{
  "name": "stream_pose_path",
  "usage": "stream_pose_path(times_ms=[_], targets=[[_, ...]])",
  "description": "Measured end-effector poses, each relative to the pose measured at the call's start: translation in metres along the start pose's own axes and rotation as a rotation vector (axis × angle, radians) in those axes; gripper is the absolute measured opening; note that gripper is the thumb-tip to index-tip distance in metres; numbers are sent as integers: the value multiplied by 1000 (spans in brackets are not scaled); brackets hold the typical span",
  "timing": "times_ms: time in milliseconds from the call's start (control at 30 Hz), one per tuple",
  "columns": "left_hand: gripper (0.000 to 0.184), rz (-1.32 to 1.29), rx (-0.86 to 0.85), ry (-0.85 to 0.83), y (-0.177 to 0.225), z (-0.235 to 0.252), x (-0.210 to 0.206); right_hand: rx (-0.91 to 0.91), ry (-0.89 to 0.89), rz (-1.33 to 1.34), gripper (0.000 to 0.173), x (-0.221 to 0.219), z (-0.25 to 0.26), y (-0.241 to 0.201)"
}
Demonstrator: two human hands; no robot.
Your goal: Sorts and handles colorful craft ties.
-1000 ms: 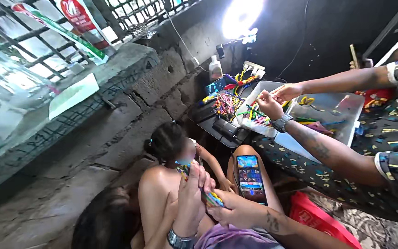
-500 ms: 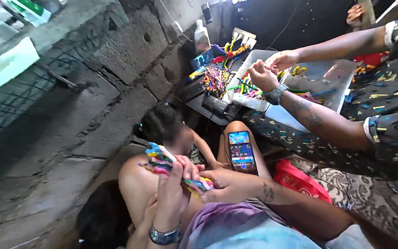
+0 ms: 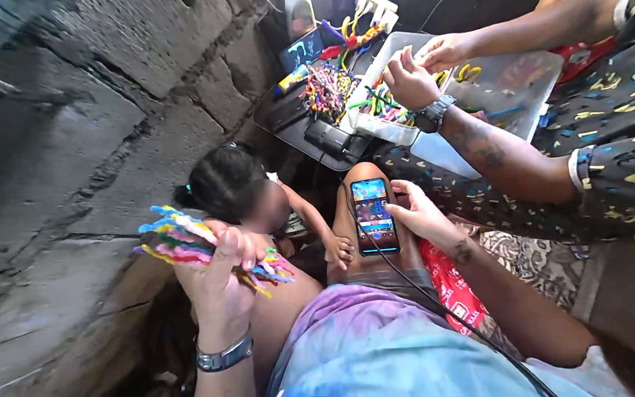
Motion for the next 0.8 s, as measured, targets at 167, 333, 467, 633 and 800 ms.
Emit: stream_pose_path(times_ms=[167, 333, 467, 633, 800], targets=[[8, -5, 61, -78, -7, 3, -23, -42, -68, 0, 91, -12, -13, 19], [13, 33, 209, -163, -32, -5, -39, 217, 100, -190, 68, -14, -43, 6], [5, 223, 374, -293, -57, -19, -48, 550, -279, -212, 35, -57, -93, -17], [38, 545, 597, -709, -109, -56, -81, 852, -587, 11, 24, -94, -118, -23], [36, 535, 743, -690, -136, -59, -78, 639, -12, -184, 24, -41, -75, -27]])
Point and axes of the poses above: each hand's wrist, its own z-axis towards the middle knuckle, its own x-axis out of the back of the hand, y = z × x, the point moved 8 cm from there along z, towards the middle knuckle, and after that the axes turned 11 degrees about z, right-handed, at the moved point
